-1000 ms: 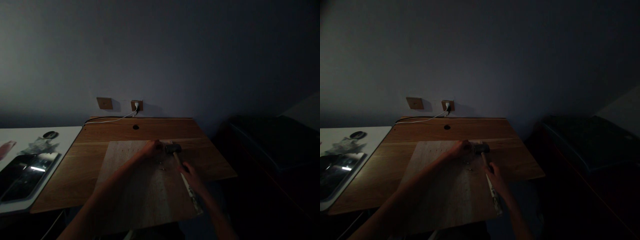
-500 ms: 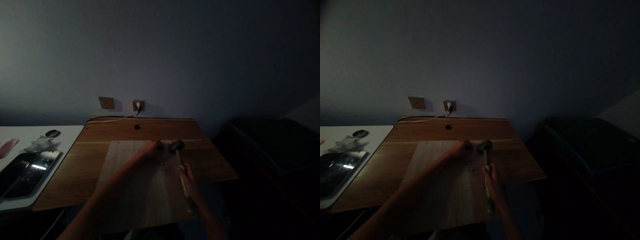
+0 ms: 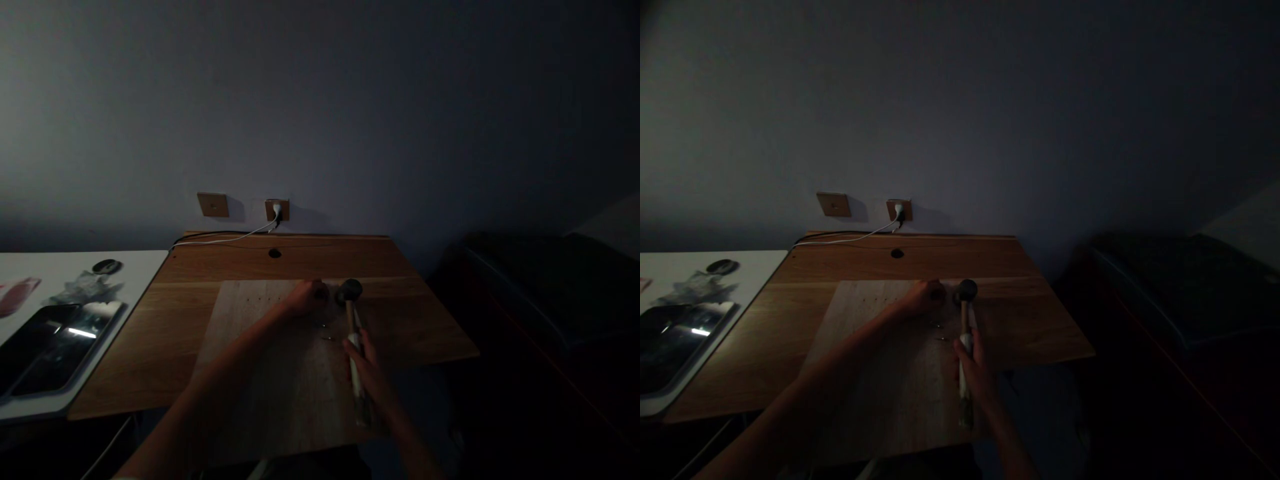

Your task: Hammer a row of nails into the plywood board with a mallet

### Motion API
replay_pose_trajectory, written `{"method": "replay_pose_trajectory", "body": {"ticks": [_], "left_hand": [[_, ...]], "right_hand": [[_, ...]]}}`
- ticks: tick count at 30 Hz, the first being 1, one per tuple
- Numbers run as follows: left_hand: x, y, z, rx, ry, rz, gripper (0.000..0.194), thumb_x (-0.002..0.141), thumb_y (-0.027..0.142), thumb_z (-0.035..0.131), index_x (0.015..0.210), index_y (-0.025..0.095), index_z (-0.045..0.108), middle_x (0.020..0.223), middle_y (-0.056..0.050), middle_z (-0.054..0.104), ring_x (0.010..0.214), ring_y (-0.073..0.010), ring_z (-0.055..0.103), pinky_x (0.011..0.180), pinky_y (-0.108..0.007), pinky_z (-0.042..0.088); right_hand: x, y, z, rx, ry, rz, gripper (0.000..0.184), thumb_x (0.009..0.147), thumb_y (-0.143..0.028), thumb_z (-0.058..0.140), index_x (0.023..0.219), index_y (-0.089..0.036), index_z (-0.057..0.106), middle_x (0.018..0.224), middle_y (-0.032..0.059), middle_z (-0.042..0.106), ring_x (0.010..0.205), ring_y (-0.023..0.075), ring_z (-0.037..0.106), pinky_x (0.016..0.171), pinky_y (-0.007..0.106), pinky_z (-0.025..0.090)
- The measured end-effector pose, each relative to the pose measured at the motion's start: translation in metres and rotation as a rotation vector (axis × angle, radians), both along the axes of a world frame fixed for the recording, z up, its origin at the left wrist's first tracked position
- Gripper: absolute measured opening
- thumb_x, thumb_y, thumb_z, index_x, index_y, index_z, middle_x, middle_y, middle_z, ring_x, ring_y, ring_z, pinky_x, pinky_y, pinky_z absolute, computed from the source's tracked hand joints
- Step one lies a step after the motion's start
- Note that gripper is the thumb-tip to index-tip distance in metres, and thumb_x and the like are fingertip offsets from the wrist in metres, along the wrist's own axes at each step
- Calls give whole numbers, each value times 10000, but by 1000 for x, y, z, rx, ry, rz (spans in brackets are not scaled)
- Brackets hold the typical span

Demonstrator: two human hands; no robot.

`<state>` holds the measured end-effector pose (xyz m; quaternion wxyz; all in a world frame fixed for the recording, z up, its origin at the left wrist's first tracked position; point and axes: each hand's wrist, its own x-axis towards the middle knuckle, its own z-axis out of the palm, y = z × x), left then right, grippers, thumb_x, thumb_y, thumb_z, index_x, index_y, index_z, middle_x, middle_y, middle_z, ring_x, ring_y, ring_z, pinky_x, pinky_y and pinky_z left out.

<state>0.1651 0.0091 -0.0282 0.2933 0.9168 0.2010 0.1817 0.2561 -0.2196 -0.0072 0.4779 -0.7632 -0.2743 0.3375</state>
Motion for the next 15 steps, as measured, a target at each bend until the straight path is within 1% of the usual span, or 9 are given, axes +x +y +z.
{"method": "replay_pose_trajectory", "body": {"ticks": [2, 4, 7, 9, 12, 15], "left_hand": [[0, -1, 1, 2, 6, 10, 222, 753, 156, 653, 955, 183, 742, 930, -49, 709, 834, -188, 646, 772, -256, 486], [1, -1, 1, 1, 9, 24, 216, 756, 174, 660, 957, 184, 739, 944, -52, 705, 839, -189, 644, 779, -259, 490], [1, -1, 1, -2, 2, 39, 229, 758, 183, 665, 977, 178, 729, 978, -59, 699, 852, -188, 646, 781, -257, 494], [1, -1, 0, 7, 10, 43, 227, 757, 176, 662, 974, 174, 730, 962, -62, 700, 850, -190, 647, 777, -258, 493], [2, 1, -3, 29, 22, 37, 216, 758, 174, 658, 959, 179, 736, 937, -58, 703, 851, -194, 648, 775, -259, 490], [2, 2, -4, 44, 19, 19, 217, 758, 173, 653, 957, 184, 739, 931, -49, 705, 848, -192, 650, 774, -257, 486]], "right_hand": [[-5, 0, 3, -43, 167, 4, 568, 744, -620, 595, 1177, -255, 541, 632, -57, 583, 477, 163, 570, 427, 269, 460], [-9, 1, 5, -52, 271, 3, 530, 748, -619, 594, 1135, -261, 538, 586, -78, 537, 439, 148, 541, 405, 255, 447], [-12, 3, 3, -24, 298, -42, 447, 759, -594, 582, 1059, -265, 537, 543, -88, 505, 428, 138, 529, 400, 236, 435], [-11, 4, 0, 11, 311, -66, 405, 751, -582, 584, 990, -260, 527, 556, -89, 512, 417, 121, 514, 389, 222, 421], [-10, 6, -3, 51, 329, -47, 406, 715, -579, 616, 927, -251, 504, 610, -89, 542, 390, 95, 487, 352, 207, 382], [-10, 9, -3, 24, 299, -37, 430, 719, -614, 615, 911, -248, 496, 592, -95, 536, 374, 92, 480, 339, 203, 378]]}}
